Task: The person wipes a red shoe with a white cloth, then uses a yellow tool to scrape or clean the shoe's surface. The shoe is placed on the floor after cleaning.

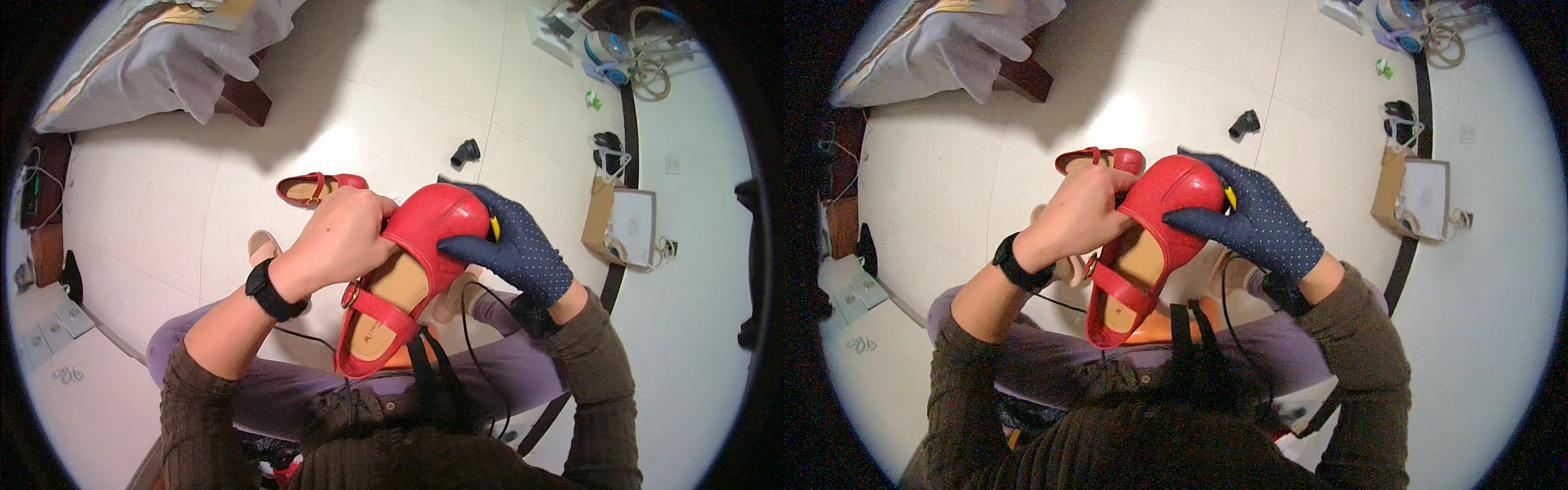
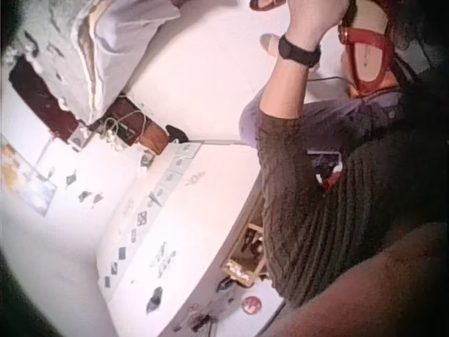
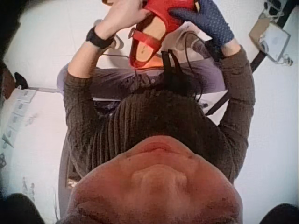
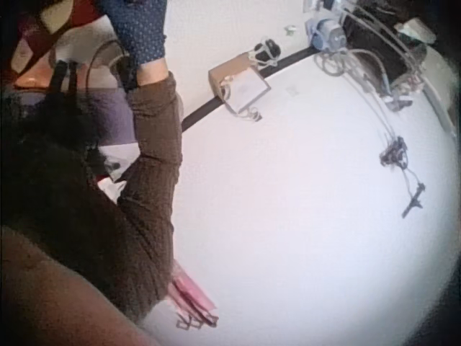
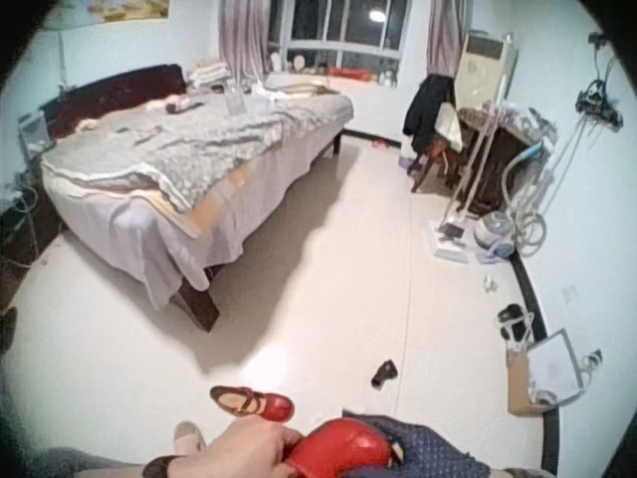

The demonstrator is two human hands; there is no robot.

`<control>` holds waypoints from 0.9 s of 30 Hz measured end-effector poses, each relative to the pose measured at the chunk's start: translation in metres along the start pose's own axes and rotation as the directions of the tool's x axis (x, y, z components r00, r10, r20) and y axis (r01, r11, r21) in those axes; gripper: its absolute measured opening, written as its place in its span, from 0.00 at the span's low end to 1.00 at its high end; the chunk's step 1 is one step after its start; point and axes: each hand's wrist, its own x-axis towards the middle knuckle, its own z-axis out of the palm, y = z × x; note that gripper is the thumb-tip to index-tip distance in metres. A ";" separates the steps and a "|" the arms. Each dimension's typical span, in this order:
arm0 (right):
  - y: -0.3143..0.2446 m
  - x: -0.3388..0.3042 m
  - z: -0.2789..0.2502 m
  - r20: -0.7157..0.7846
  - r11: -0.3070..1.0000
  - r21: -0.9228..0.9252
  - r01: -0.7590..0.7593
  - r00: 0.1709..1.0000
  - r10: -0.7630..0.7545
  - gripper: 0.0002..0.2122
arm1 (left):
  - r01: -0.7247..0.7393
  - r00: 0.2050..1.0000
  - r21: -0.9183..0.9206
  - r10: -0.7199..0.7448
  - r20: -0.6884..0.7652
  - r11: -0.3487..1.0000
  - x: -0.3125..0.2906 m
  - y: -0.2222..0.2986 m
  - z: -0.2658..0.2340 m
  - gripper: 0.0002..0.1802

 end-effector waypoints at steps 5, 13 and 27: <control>-0.025 -0.029 0.008 0.026 0.991 0.135 0.002 1.000 -0.005 0.26 | -0.015 1.000 0.067 0.016 -0.012 0.998 -0.033 0.033 -0.023 0.20; -0.043 -0.036 0.026 0.147 0.992 0.109 0.066 0.986 -0.082 0.21 | -0.189 0.956 -0.431 0.066 -0.285 0.883 -0.059 0.042 -0.011 0.28; -0.053 -0.030 0.023 0.236 0.986 0.104 -0.128 0.966 0.101 0.18 | -0.200 0.939 -0.460 0.036 -0.341 0.865 -0.050 0.039 -0.012 0.19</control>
